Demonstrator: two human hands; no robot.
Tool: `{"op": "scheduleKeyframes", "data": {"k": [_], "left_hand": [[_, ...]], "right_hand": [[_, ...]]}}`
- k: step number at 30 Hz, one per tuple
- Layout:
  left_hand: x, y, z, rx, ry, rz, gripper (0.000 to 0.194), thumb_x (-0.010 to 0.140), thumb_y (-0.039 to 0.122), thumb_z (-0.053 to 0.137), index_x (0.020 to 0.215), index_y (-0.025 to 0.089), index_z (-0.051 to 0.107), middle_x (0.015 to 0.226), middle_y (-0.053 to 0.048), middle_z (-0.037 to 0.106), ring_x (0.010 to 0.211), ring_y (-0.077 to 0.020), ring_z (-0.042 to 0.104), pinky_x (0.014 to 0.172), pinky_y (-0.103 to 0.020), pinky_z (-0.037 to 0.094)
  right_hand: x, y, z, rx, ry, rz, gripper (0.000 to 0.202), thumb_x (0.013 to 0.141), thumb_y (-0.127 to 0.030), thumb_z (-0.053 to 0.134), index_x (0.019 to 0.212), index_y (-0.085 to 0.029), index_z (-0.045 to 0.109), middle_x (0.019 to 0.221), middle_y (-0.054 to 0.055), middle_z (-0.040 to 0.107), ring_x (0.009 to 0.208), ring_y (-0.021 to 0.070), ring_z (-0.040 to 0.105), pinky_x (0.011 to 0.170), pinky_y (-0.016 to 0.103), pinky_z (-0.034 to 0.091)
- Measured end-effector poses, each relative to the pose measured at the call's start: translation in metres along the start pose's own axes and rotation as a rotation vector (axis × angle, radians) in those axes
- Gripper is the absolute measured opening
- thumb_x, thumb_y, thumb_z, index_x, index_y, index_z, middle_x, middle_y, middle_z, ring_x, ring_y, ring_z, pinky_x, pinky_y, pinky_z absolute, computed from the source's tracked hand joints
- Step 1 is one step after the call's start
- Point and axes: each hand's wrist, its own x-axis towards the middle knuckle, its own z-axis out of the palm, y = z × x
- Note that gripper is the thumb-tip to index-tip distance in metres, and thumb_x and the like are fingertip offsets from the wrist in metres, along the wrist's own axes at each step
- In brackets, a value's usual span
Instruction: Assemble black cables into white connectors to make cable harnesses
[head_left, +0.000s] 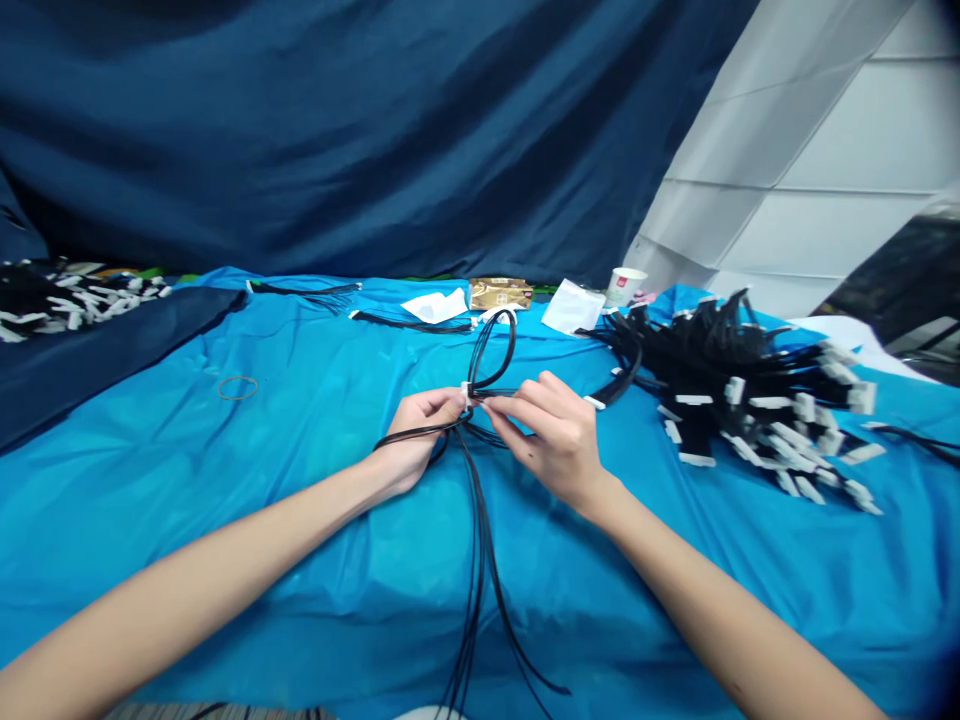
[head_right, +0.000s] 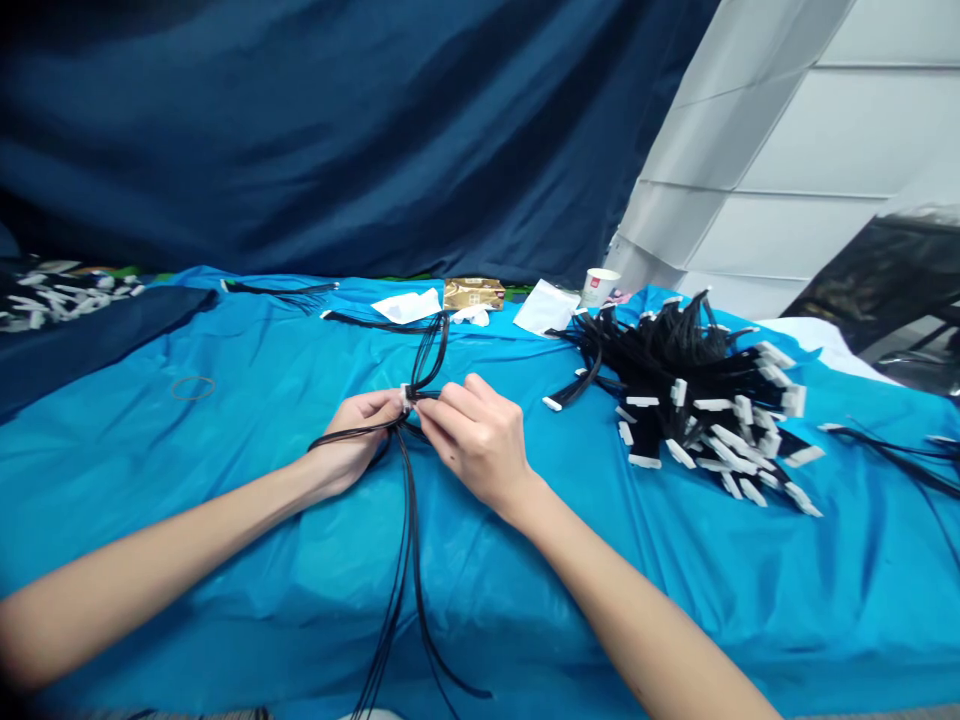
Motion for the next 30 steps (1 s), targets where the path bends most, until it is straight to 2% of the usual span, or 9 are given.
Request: {"op": "scheduleKeyframes", "data": {"k": [4, 8, 11, 13, 18, 21, 26, 28, 30], "left_hand": [[0.001, -0.001, 0.000, -0.032, -0.004, -0.005, 0.020, 0.072, 0.031, 0.063, 0.079, 0.014, 0.069, 0.083, -0.005, 0.067, 0.080, -0.0136, 0.055, 0.076, -0.024, 0.036], [0.004, -0.002, 0.000, -0.074, 0.039, -0.054, 0.020, 0.069, 0.032, 0.066, 0.077, 0.014, 0.069, 0.075, -0.003, 0.066, 0.067, -0.0102, 0.051, 0.063, -0.022, 0.034], [0.008, -0.001, -0.003, -0.149, 0.099, -0.094, 0.013, 0.066, 0.026, 0.068, 0.074, 0.017, 0.069, 0.071, -0.001, 0.065, 0.061, -0.0083, 0.048, 0.056, -0.021, 0.032], [0.011, 0.001, -0.005, -0.205, 0.135, -0.111, 0.008, 0.065, 0.022, 0.068, 0.071, 0.017, 0.069, 0.071, -0.001, 0.065, 0.062, -0.0086, 0.049, 0.056, -0.020, 0.032], [0.010, 0.007, -0.005, -0.246, 0.155, -0.204, 0.010, 0.064, 0.019, 0.066, 0.072, 0.014, 0.070, 0.078, -0.004, 0.066, 0.066, -0.0097, 0.052, 0.055, -0.020, 0.035], [0.009, 0.008, -0.004, -0.242, 0.145, -0.241, 0.011, 0.065, 0.018, 0.065, 0.074, 0.014, 0.070, 0.080, -0.004, 0.065, 0.064, -0.0086, 0.051, 0.052, -0.019, 0.034], [0.007, 0.008, -0.003, -0.230, 0.183, -0.289, 0.009, 0.068, 0.018, 0.062, 0.073, 0.014, 0.069, 0.078, -0.004, 0.065, 0.061, -0.0079, 0.050, 0.051, -0.020, 0.033], [0.008, 0.008, -0.003, -0.240, 0.189, -0.303, 0.009, 0.069, 0.017, 0.062, 0.072, 0.014, 0.069, 0.075, -0.003, 0.065, 0.059, -0.0072, 0.049, 0.051, -0.020, 0.032], [0.009, 0.006, -0.003, -0.257, 0.199, -0.305, 0.008, 0.069, 0.016, 0.062, 0.070, 0.015, 0.069, 0.072, -0.002, 0.064, 0.058, -0.0067, 0.048, 0.051, -0.020, 0.032]], "right_hand": [[-0.001, 0.003, 0.003, -0.021, -0.015, -0.005, 0.009, 0.080, -0.019, 0.055, 0.075, -0.016, 0.062, 0.062, 0.001, 0.057, 0.058, 0.0119, 0.039, 0.054, 0.026, 0.033], [-0.002, 0.003, 0.003, -0.101, 0.049, -0.027, 0.010, 0.078, -0.016, 0.059, 0.087, -0.017, 0.064, 0.072, 0.003, 0.062, 0.070, 0.0143, 0.046, 0.063, 0.027, 0.039], [-0.003, 0.001, 0.001, -0.182, 0.097, -0.175, 0.024, 0.076, -0.012, 0.060, 0.099, -0.019, 0.062, 0.094, 0.006, 0.065, 0.093, 0.0182, 0.051, 0.080, 0.032, 0.040], [-0.003, -0.001, 0.000, -0.206, 0.080, -0.304, 0.026, 0.077, -0.010, 0.059, 0.101, -0.018, 0.061, 0.104, 0.006, 0.064, 0.102, 0.0181, 0.051, 0.088, 0.035, 0.038], [-0.001, -0.002, 0.004, -0.153, -0.042, -0.446, 0.019, 0.082, -0.011, 0.051, 0.097, -0.015, 0.062, 0.096, 0.004, 0.067, 0.094, 0.0147, 0.056, 0.088, 0.032, 0.043], [-0.002, -0.001, 0.007, -0.105, -0.112, -0.458, 0.019, 0.083, -0.011, 0.050, 0.099, -0.014, 0.061, 0.093, 0.003, 0.067, 0.089, 0.0140, 0.057, 0.080, 0.032, 0.044], [-0.005, 0.002, 0.009, -0.068, -0.122, -0.436, 0.016, 0.084, -0.011, 0.049, 0.094, -0.015, 0.061, 0.089, 0.004, 0.067, 0.086, 0.0137, 0.057, 0.076, 0.032, 0.042], [-0.006, 0.002, 0.011, -0.028, -0.126, -0.377, 0.017, 0.083, -0.012, 0.050, 0.095, -0.015, 0.062, 0.089, 0.004, 0.067, 0.085, 0.0144, 0.057, 0.074, 0.032, 0.042], [-0.007, 0.002, 0.012, 0.070, -0.118, -0.233, 0.016, 0.083, -0.014, 0.052, 0.095, -0.017, 0.062, 0.088, 0.004, 0.068, 0.085, 0.0151, 0.057, 0.072, 0.031, 0.043]]}}
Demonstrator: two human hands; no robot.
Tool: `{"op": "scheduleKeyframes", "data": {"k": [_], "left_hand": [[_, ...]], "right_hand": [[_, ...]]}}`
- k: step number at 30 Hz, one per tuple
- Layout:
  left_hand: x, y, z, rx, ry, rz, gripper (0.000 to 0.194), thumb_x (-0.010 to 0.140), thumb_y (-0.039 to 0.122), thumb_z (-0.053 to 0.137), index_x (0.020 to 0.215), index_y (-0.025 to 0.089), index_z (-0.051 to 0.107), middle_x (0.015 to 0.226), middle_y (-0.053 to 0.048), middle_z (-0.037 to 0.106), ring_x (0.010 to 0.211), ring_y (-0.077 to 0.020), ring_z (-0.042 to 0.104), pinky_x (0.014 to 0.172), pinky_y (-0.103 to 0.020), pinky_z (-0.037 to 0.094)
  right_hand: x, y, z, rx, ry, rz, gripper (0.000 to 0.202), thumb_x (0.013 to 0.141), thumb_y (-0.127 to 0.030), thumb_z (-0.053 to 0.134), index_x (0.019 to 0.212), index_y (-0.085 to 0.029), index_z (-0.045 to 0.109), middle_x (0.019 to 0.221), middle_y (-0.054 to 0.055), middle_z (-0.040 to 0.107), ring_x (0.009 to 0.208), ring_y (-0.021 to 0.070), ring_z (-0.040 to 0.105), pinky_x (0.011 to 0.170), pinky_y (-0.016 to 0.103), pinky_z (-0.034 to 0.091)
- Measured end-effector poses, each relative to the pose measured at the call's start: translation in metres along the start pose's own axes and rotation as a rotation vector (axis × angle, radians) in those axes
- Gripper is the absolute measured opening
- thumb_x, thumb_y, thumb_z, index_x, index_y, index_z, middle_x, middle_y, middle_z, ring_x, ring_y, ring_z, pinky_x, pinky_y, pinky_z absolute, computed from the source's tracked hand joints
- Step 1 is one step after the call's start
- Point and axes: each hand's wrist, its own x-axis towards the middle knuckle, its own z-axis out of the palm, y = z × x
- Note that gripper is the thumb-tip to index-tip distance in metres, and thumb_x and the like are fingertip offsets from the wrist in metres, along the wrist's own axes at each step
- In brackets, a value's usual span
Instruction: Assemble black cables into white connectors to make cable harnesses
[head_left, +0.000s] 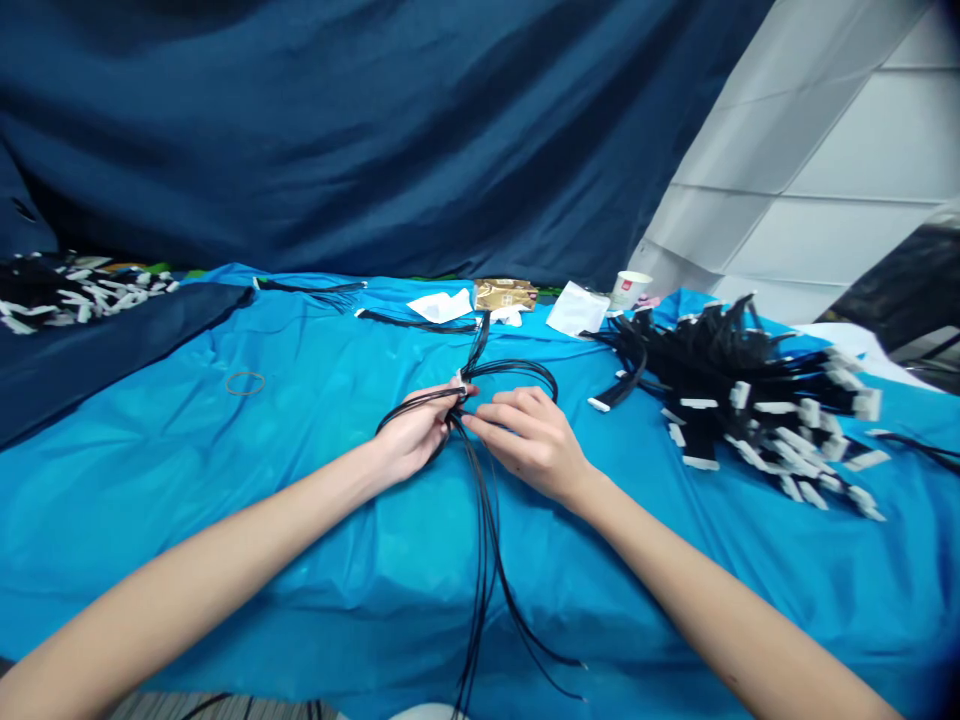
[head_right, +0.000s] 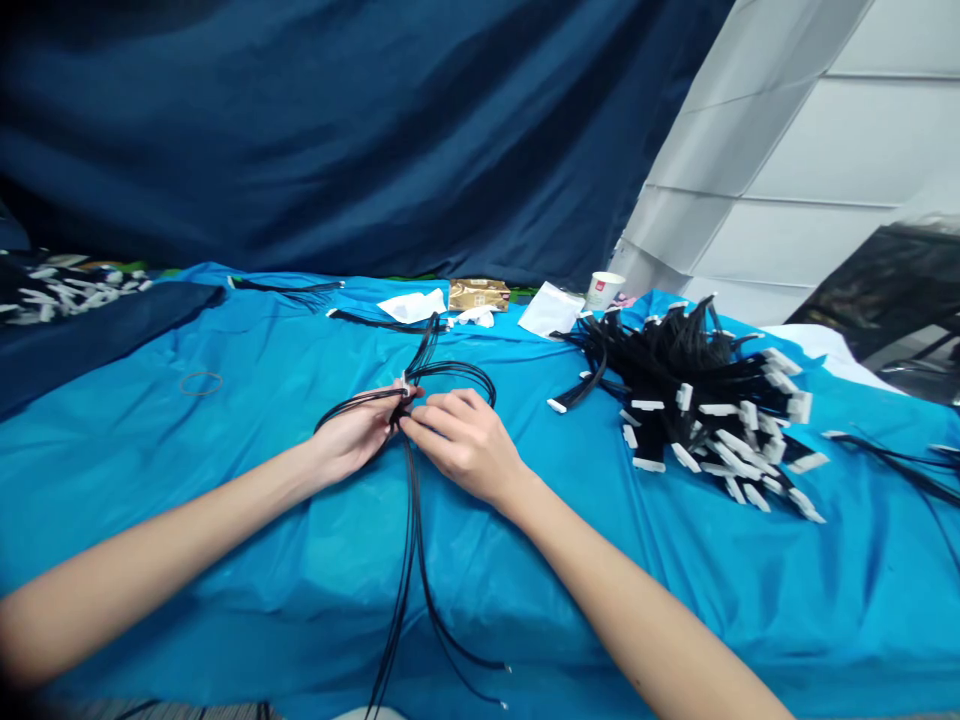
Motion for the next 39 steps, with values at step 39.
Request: {"op": "scheduleKeyframes", "data": {"k": [39], "left_hand": [[0.000, -0.003, -0.002, 0.434, 0.043, 0.455, 0.018, 0.065, 0.031, 0.065, 0.069, 0.014, 0.068, 0.084, -0.006, 0.067, 0.081, -0.0182, 0.056, 0.075, -0.027, 0.039]], "right_hand": [[0.011, -0.009, -0.014, 0.212, -0.026, 0.608, 0.022, 0.081, -0.023, 0.050, 0.064, -0.017, 0.062, 0.056, -0.001, 0.055, 0.051, 0.0090, 0.047, 0.052, 0.022, 0.032]]}}
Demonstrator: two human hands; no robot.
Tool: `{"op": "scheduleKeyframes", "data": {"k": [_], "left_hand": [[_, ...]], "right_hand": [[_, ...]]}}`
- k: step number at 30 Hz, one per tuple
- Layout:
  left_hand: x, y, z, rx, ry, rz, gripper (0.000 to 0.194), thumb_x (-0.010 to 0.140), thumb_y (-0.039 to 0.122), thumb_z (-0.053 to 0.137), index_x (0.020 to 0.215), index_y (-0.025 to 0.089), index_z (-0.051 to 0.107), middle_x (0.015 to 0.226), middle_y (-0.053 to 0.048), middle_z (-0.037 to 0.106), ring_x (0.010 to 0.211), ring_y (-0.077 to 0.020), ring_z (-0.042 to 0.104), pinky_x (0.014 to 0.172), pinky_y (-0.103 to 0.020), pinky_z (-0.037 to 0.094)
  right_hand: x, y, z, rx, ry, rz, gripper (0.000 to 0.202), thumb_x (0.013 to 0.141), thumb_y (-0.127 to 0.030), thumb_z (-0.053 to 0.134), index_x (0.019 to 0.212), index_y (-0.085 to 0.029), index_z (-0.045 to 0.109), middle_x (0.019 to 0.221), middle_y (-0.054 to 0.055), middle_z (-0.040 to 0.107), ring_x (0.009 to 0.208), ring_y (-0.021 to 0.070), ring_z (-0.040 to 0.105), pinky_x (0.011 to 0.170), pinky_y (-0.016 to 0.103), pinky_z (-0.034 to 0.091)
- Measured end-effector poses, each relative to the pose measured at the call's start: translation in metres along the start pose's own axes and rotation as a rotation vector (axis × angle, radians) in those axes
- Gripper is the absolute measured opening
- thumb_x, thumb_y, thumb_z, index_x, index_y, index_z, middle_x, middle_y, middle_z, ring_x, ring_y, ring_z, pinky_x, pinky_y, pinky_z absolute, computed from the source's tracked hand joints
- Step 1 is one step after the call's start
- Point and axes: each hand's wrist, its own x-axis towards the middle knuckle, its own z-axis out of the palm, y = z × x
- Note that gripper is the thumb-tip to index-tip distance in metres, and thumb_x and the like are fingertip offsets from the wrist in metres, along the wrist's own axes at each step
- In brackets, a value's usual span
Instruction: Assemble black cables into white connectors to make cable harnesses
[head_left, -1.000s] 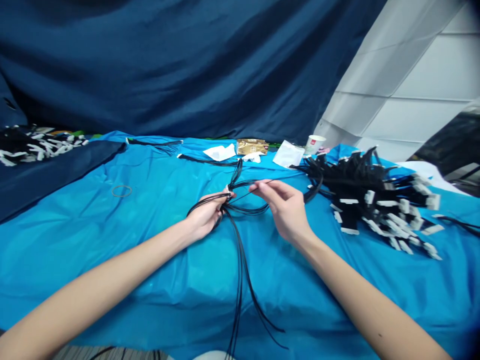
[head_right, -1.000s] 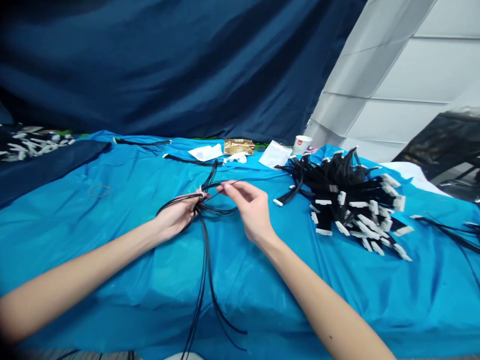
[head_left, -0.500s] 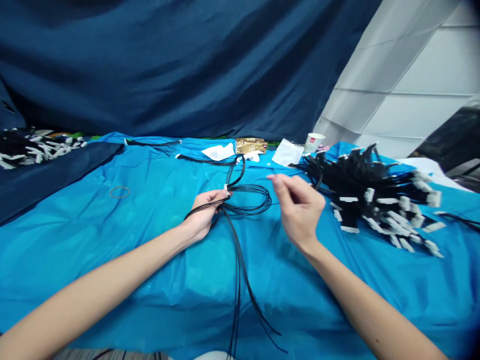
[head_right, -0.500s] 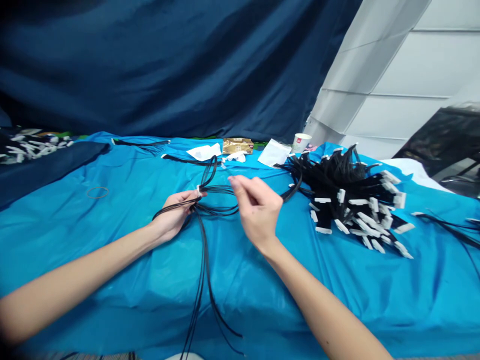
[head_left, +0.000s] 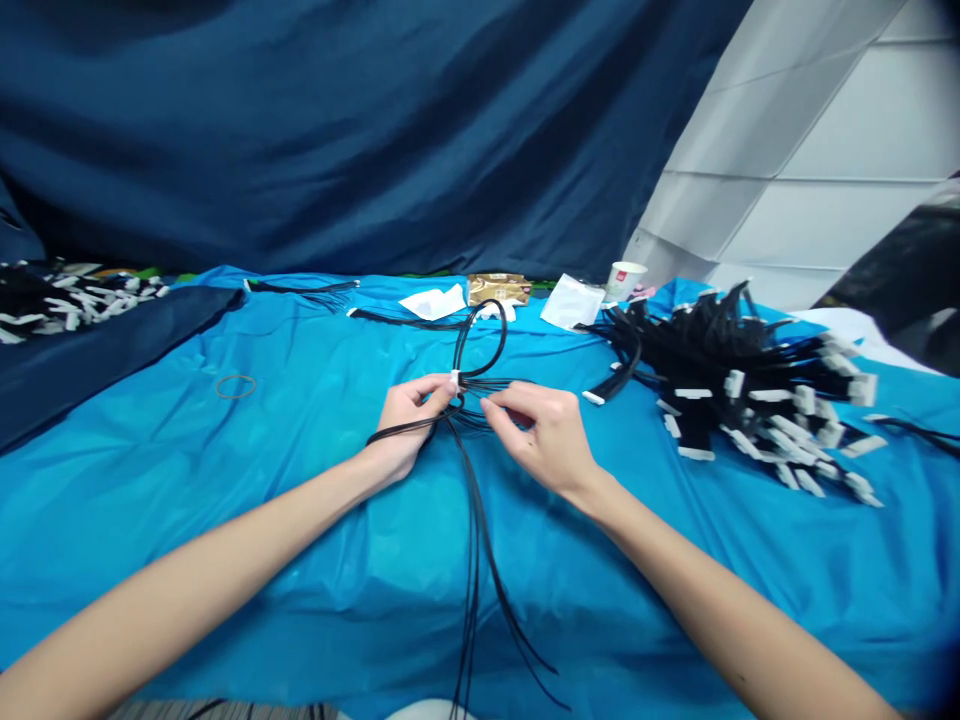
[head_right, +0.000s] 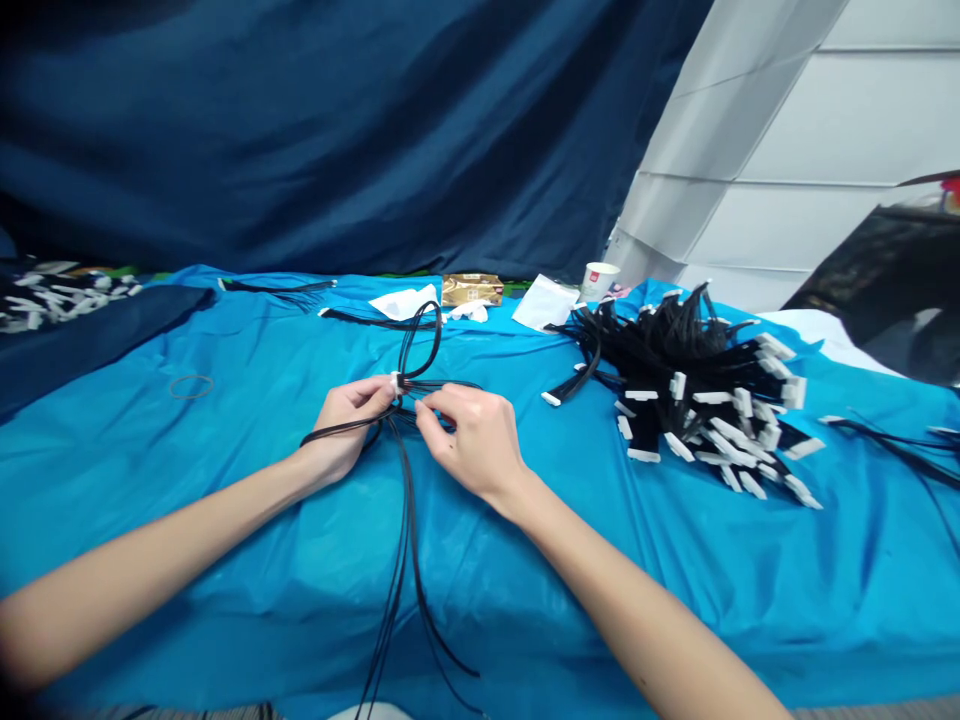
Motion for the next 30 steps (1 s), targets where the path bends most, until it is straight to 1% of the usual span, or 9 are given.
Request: {"op": "scheduleKeyframes", "data": {"k": [3, 8, 12, 18, 21, 24, 30], "left_hand": [[0.0005, -0.0010, -0.0002, 0.027, -0.002, 0.031, 0.017, 0.066, 0.032, 0.065, 0.070, 0.015, 0.069, 0.087, -0.007, 0.068, 0.087, -0.0196, 0.057, 0.080, -0.028, 0.038], [0.0001, -0.0008, 0.0007, 0.036, -0.004, 0.041, 0.019, 0.066, 0.032, 0.065, 0.073, 0.016, 0.070, 0.094, -0.008, 0.068, 0.093, -0.0204, 0.057, 0.083, -0.029, 0.038], [-0.0001, -0.0011, 0.0005, 0.052, -0.006, 0.070, 0.020, 0.066, 0.034, 0.066, 0.074, 0.016, 0.070, 0.095, -0.008, 0.068, 0.093, -0.0199, 0.058, 0.083, -0.028, 0.040], [0.0001, -0.0002, 0.0000, 0.086, -0.020, 0.106, 0.024, 0.066, 0.036, 0.066, 0.075, 0.015, 0.070, 0.096, -0.008, 0.068, 0.092, -0.0201, 0.059, 0.081, -0.029, 0.041], [-0.0003, 0.0008, 0.0006, 0.082, -0.020, 0.092, 0.024, 0.067, 0.035, 0.065, 0.076, 0.014, 0.070, 0.097, -0.008, 0.068, 0.093, -0.0202, 0.059, 0.082, -0.029, 0.041], [-0.0001, 0.0004, 0.0005, 0.067, -0.020, 0.061, 0.023, 0.068, 0.034, 0.064, 0.076, 0.014, 0.069, 0.096, -0.008, 0.068, 0.093, -0.0199, 0.058, 0.083, -0.028, 0.040], [0.0028, -0.0027, -0.0025, 0.064, -0.059, 0.053, 0.022, 0.069, 0.034, 0.063, 0.075, 0.013, 0.068, 0.089, -0.007, 0.068, 0.089, -0.0193, 0.058, 0.081, -0.028, 0.040]], "right_hand": [[-0.0001, 0.0004, 0.0001, -0.002, -0.005, 0.006, 0.022, 0.081, -0.023, 0.050, 0.064, -0.017, 0.062, 0.058, 0.000, 0.056, 0.052, 0.0091, 0.047, 0.052, 0.022, 0.032], [-0.0004, 0.0014, 0.0013, -0.023, -0.022, 0.012, 0.023, 0.081, -0.024, 0.049, 0.063, -0.016, 0.061, 0.056, -0.001, 0.054, 0.051, 0.0089, 0.046, 0.052, 0.022, 0.031], [-0.0008, 0.0008, 0.0025, -0.008, -0.026, 0.033, 0.023, 0.081, -0.024, 0.050, 0.063, -0.016, 0.061, 0.057, -0.001, 0.055, 0.052, 0.0085, 0.046, 0.053, 0.022, 0.031], [-0.0005, -0.0002, 0.0011, 0.022, -0.075, 0.067, 0.024, 0.082, -0.023, 0.048, 0.062, -0.016, 0.060, 0.059, -0.001, 0.055, 0.053, 0.0086, 0.046, 0.053, 0.021, 0.030], [-0.0004, 0.0003, 0.0003, -0.020, -0.070, 0.030, 0.025, 0.083, -0.024, 0.047, 0.064, -0.016, 0.061, 0.058, 0.000, 0.053, 0.053, 0.0089, 0.046, 0.053, 0.022, 0.030], [-0.0005, 0.0023, 0.0003, -0.105, -0.054, -0.039, 0.025, 0.084, -0.025, 0.046, 0.068, -0.016, 0.063, 0.058, 0.000, 0.052, 0.054, 0.0093, 0.045, 0.054, 0.022, 0.031], [-0.0010, 0.0065, -0.0003, -0.211, -0.036, -0.147, 0.023, 0.085, -0.023, 0.045, 0.076, -0.015, 0.064, 0.062, 0.001, 0.055, 0.057, 0.0099, 0.049, 0.056, 0.022, 0.033]]}}
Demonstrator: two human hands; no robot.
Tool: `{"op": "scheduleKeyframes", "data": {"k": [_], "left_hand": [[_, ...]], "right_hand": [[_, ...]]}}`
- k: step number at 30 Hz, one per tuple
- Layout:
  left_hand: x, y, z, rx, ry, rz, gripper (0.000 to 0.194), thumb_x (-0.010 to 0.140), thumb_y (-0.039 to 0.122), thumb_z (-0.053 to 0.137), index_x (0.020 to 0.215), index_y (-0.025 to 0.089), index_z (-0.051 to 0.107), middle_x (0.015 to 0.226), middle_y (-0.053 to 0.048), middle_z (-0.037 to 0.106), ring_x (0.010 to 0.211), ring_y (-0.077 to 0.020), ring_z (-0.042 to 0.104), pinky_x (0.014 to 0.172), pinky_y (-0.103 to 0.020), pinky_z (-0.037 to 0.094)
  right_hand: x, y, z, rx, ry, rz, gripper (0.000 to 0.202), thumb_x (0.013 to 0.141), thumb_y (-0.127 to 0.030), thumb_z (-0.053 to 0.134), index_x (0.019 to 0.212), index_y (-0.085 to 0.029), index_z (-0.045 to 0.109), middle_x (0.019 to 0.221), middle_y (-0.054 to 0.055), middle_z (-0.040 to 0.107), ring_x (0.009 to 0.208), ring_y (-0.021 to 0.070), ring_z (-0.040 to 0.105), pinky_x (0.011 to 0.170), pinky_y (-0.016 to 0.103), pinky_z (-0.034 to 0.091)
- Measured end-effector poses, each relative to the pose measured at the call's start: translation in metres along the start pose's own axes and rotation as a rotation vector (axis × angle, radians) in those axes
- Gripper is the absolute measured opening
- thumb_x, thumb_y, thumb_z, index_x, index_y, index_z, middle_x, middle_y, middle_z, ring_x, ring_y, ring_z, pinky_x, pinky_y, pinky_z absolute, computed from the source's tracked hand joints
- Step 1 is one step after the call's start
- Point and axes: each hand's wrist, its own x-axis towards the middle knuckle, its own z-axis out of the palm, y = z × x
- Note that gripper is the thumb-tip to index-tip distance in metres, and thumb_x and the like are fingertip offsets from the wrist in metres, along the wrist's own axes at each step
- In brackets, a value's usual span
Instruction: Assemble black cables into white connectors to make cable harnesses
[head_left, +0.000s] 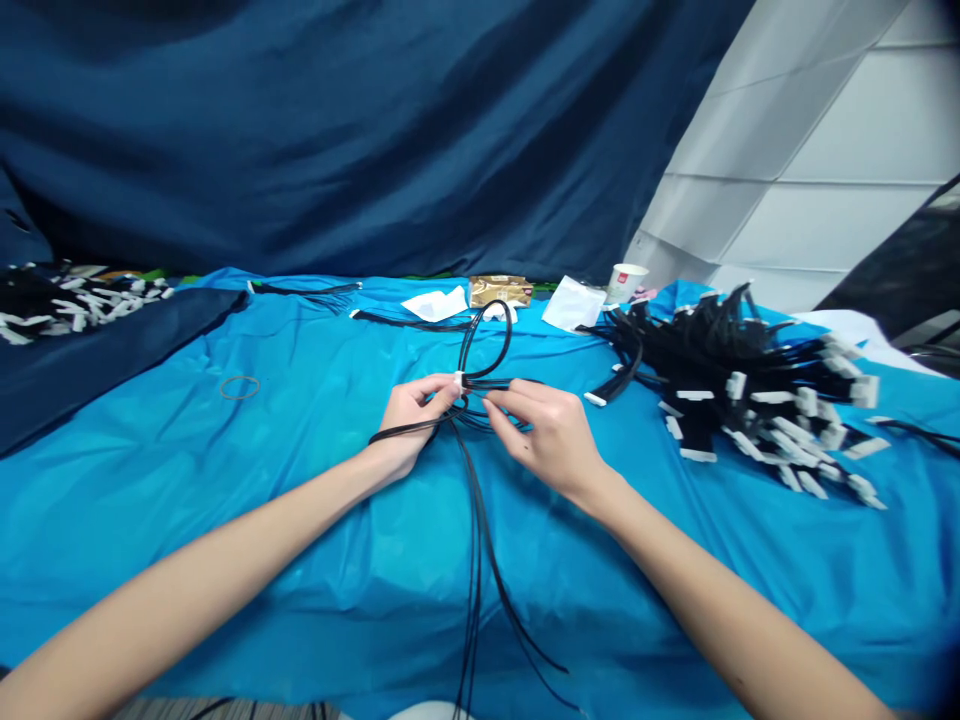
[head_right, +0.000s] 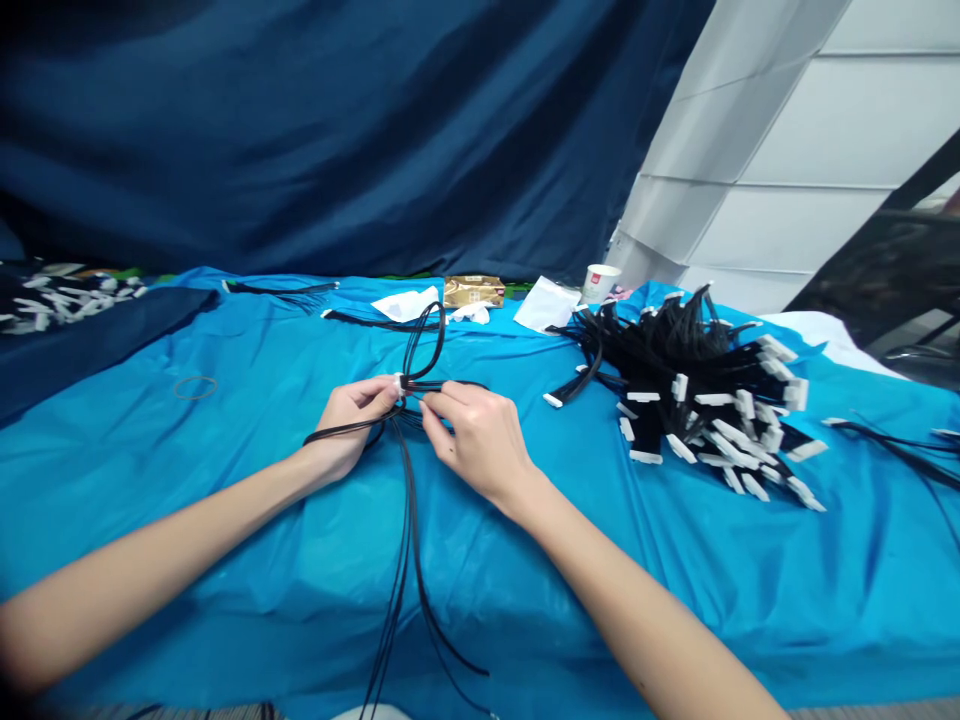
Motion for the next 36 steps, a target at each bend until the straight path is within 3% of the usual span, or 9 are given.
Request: {"op": "scheduleKeyframes", "data": {"k": [10, 20, 28, 36], "left_hand": [[0.0036, 0.0046, -0.0032, 0.085, -0.015, 0.047, 0.021, 0.070, 0.033, 0.061, 0.073, 0.014, 0.069, 0.096, -0.008, 0.068, 0.091, -0.0196, 0.059, 0.082, -0.028, 0.040], [0.0067, 0.0037, -0.0068, 0.235, -0.027, 0.132, 0.021, 0.070, 0.033, 0.060, 0.073, 0.015, 0.069, 0.089, -0.009, 0.069, 0.087, -0.0206, 0.061, 0.079, -0.029, 0.044], [0.0063, 0.0036, -0.0063, 0.309, -0.070, 0.154, 0.018, 0.070, 0.029, 0.058, 0.061, 0.016, 0.067, 0.087, -0.007, 0.069, 0.085, -0.0195, 0.061, 0.079, -0.029, 0.045], [0.0029, 0.0052, -0.0032, 0.221, -0.055, 0.076, 0.015, 0.068, 0.028, 0.060, 0.061, 0.017, 0.068, 0.083, -0.007, 0.069, 0.081, -0.0199, 0.060, 0.076, -0.029, 0.043]], "right_hand": [[-0.0018, 0.0002, -0.0001, -0.254, 0.040, -0.160, 0.023, 0.087, -0.018, 0.043, 0.074, -0.015, 0.062, 0.058, 0.001, 0.054, 0.055, 0.0102, 0.048, 0.053, 0.024, 0.027], [-0.0026, -0.0027, -0.0001, -0.370, 0.039, -0.185, 0.023, 0.086, -0.017, 0.045, 0.066, -0.016, 0.058, 0.054, -0.001, 0.051, 0.052, 0.0097, 0.045, 0.052, 0.026, 0.024], [-0.0033, -0.0056, 0.0014, -0.342, 0.028, -0.183, 0.023, 0.084, -0.016, 0.046, 0.063, -0.016, 0.055, 0.054, -0.001, 0.051, 0.052, 0.0096, 0.044, 0.051, 0.026, 0.022], [-0.0038, -0.0057, 0.0023, -0.301, 0.018, -0.175, 0.024, 0.085, -0.017, 0.045, 0.064, -0.016, 0.055, 0.055, 0.000, 0.052, 0.052, 0.0100, 0.045, 0.052, 0.026, 0.023]]}}
